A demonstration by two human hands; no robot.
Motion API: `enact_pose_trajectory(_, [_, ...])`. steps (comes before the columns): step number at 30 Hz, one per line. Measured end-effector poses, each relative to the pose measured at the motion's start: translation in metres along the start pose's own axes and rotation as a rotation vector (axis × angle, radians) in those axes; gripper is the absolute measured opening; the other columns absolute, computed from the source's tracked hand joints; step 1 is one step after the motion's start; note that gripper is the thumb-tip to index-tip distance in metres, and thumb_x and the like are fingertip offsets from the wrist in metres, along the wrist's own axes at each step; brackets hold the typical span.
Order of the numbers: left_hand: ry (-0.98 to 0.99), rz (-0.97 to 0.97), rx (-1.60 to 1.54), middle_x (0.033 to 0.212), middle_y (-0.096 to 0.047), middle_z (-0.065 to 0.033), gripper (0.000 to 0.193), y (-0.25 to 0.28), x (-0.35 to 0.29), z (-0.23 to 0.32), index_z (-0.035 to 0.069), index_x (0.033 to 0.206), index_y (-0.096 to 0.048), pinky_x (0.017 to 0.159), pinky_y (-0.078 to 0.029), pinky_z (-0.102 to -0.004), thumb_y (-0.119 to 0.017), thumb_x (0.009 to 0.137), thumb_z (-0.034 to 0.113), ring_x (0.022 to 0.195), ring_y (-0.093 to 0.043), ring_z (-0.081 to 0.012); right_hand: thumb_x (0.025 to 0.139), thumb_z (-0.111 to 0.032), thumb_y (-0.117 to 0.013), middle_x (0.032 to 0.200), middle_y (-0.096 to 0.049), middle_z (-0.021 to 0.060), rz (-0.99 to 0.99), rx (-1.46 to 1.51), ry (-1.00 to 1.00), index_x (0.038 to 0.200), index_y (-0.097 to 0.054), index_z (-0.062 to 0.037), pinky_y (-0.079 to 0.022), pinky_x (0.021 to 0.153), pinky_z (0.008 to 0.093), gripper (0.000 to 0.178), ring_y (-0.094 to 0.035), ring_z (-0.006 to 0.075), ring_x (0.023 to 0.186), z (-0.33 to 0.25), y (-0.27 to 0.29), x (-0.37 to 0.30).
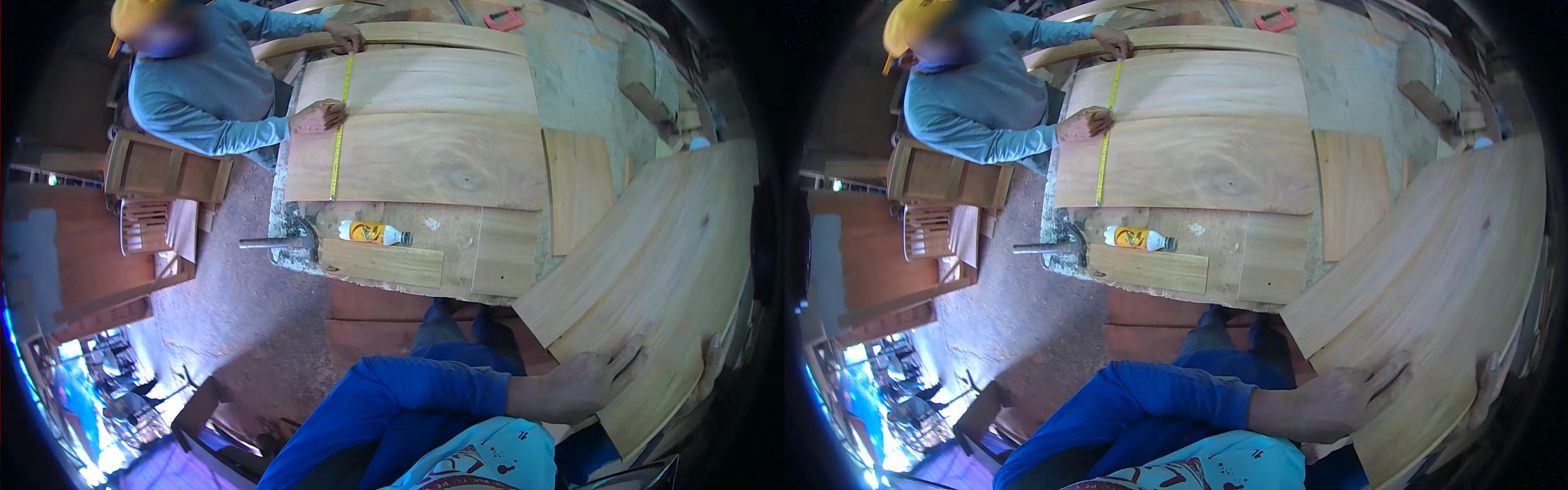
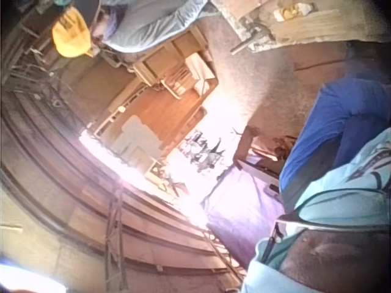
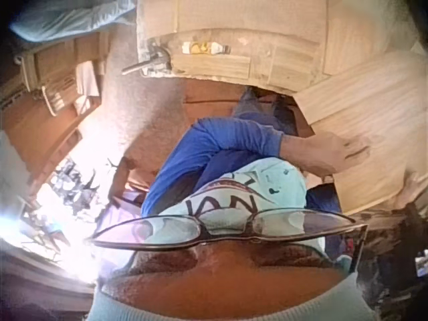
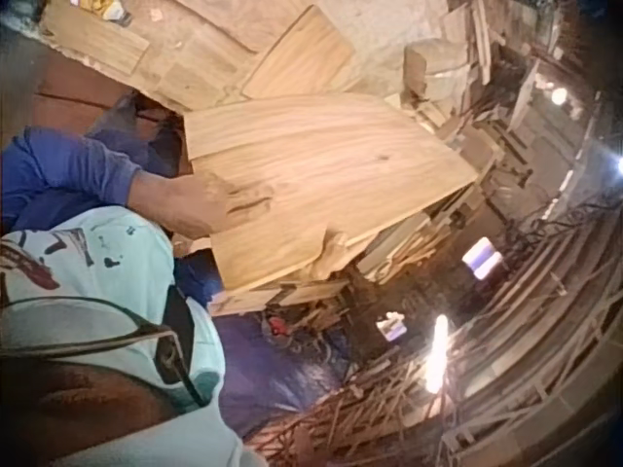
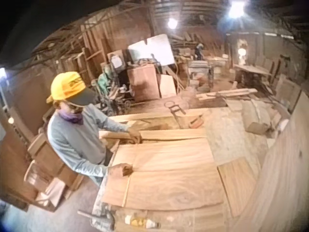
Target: Using an angle grinder with a sanding disc to sand wooden boards and then moving the boards in a furniture manufacturing workshop.
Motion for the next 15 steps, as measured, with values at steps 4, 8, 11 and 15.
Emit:
enact_pose_trajectory(4, [0.004, -0.075, -0.054, 0.150, -0.029, -0.0376, 0.087, 0.005, 0.005, -0.002, -0.016, 0.148, -0.024, 0.070, -0.055, -0.0399, -0.064, 0.075, 0.008, 0.079, -0.064, -0.0342, 0.103, -0.029, -0.042, 0.159, -0.027, 0.0213, 0.060, -0.013, -0.056, 0.153, -0.029, -0.0029, -0.036, 0.116, 0.0445, 0.058, -0.039, 0.0329, 0.141, 0.022, 0.015, -0.002])
enact_pose_trajectory(8, [-0.028, 0.039, -0.031, 0.152, -0.028, -0.0361, 0.074, 0.005, 0.003, -0.002, -0.015, 0.147, -0.030, 0.070, -0.055, -0.0375, -0.057, 0.081, 0.008, 0.085, -0.065, -0.0329, 0.103, -0.030, -0.042, 0.159, -0.027, 0.0213, 0.078, -0.018, -0.077, 0.153, -0.028, -0.0029, -0.036, 0.116, 0.0444, 0.059, -0.039, 0.0328, 0.141, 0.034, 0.018, 0.003])
enact_pose_trajectory(11, [-0.039, 0.024, -0.091, 0.152, -0.025, -0.0382, 0.074, 0.005, 0.004, -0.002, -0.017, 0.145, -0.030, 0.074, -0.056, -0.0398, -0.057, 0.080, 0.006, 0.087, -0.064, -0.0375, 0.103, -0.030, -0.042, 0.159, -0.027, 0.0213, 0.078, -0.011, -0.068, 0.154, -0.028, -0.0029, -0.036, 0.117, 0.0444, 0.059, -0.039, 0.0326, 0.141, 0.034, 0.016, 0.009])
enact_pose_trajectory(15, [-0.013, -0.081, -0.136, 0.152, -0.023, -0.0399, 0.084, 0.003, 0.002, -0.001, -0.017, 0.146, -0.028, 0.072, -0.056, -0.0409, -0.065, 0.074, 0.007, 0.087, -0.065, -0.0392, 0.103, -0.031, -0.042, 0.159, -0.027, 0.0213, 0.060, -0.020, -0.026, 0.154, -0.028, -0.0029, -0.035, 0.117, 0.0443, 0.060, -0.039, 0.0325, 0.141, 0.021, 0.006, 0.018])
Point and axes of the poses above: each hand's wrist, its own x-axis towards the middle knuckle, its own y-axis out of the back of the hand, z = x × y, the point moved 7 cm from there along x, towards the middle knuckle
